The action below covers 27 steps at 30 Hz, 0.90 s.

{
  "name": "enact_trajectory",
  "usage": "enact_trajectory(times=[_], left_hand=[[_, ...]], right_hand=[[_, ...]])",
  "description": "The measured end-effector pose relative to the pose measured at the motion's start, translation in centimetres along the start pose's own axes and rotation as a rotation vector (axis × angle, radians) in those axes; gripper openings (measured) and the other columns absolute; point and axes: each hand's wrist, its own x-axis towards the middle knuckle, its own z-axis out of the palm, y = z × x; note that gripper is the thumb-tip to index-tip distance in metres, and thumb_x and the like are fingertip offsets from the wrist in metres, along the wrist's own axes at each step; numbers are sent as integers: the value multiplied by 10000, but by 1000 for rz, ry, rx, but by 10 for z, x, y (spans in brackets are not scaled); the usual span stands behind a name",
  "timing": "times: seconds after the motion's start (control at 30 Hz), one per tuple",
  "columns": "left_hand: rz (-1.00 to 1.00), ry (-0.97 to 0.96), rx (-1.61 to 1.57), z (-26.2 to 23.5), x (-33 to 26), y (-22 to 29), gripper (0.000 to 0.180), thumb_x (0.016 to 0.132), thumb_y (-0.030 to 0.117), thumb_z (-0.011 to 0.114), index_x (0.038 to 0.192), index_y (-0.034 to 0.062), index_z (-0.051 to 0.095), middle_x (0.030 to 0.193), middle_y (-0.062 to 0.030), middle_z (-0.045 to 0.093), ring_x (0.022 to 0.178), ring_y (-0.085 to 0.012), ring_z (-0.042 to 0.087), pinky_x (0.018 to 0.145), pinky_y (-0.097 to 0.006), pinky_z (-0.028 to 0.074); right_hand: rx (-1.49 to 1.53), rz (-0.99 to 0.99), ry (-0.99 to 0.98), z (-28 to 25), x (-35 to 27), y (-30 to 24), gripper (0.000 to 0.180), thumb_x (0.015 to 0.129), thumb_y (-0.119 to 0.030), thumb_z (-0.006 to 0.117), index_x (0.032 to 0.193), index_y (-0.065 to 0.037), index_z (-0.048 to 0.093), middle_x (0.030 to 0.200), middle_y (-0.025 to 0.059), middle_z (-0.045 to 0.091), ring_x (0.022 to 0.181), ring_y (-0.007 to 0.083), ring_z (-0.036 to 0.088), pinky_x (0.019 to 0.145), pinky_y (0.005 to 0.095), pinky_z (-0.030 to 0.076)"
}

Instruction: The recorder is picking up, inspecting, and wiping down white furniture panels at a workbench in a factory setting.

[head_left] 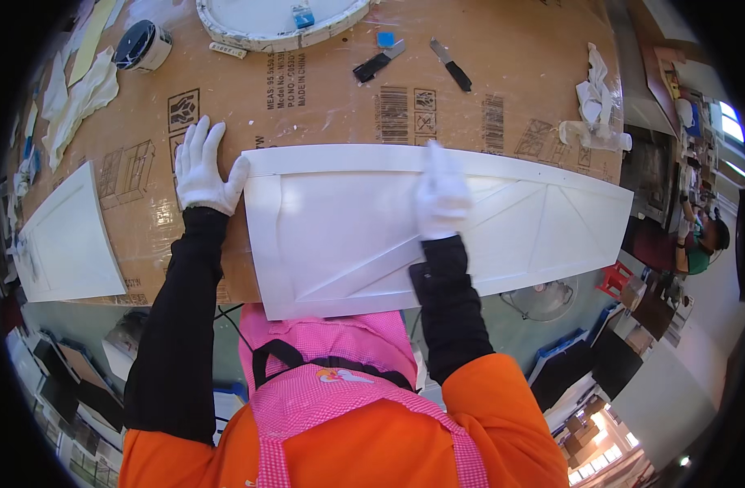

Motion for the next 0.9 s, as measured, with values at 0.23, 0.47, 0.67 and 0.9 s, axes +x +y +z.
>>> enact_trajectory(times=[0.23,0.47,0.67,0.9], left_hand=[[28,8,-33,2,8,10,653,861,429,679,1412,115,525,1532,-138,439,1439,-350,367,1198,-511,235],[6,-17,18,-8,2,4,615,877,362,667,1413,97,521,1533,-154,438,1440,-368,359,1195,-499,238],[37,11,-55,8,12,19,611,873,350,675,1408,96,527,1531,-152,443,1436,-368,367,1195,-489,245],[8,-17,27,-8,2,-2,643,874,401,666,1423,106,508,1540,-147,428,1444,-356,356,1201,-506,232]], right_hand=[[-229,286,199,-39,37,148,341,960,-155,542,1288,-81,599,1004,185,650,919,374,622,816,456,504],[-16,-7,24,-29,42,86,299,936,-160,582,1230,-143,639,927,147,653,864,346,626,767,446,516],[40,469,174,-89,42,277,326,973,-141,550,1260,-34,661,1238,155,691,1158,305,639,1020,367,476],[151,213,-161,-69,31,173,342,962,-120,579,1290,-53,650,1225,152,682,1124,292,638,1006,369,473]])
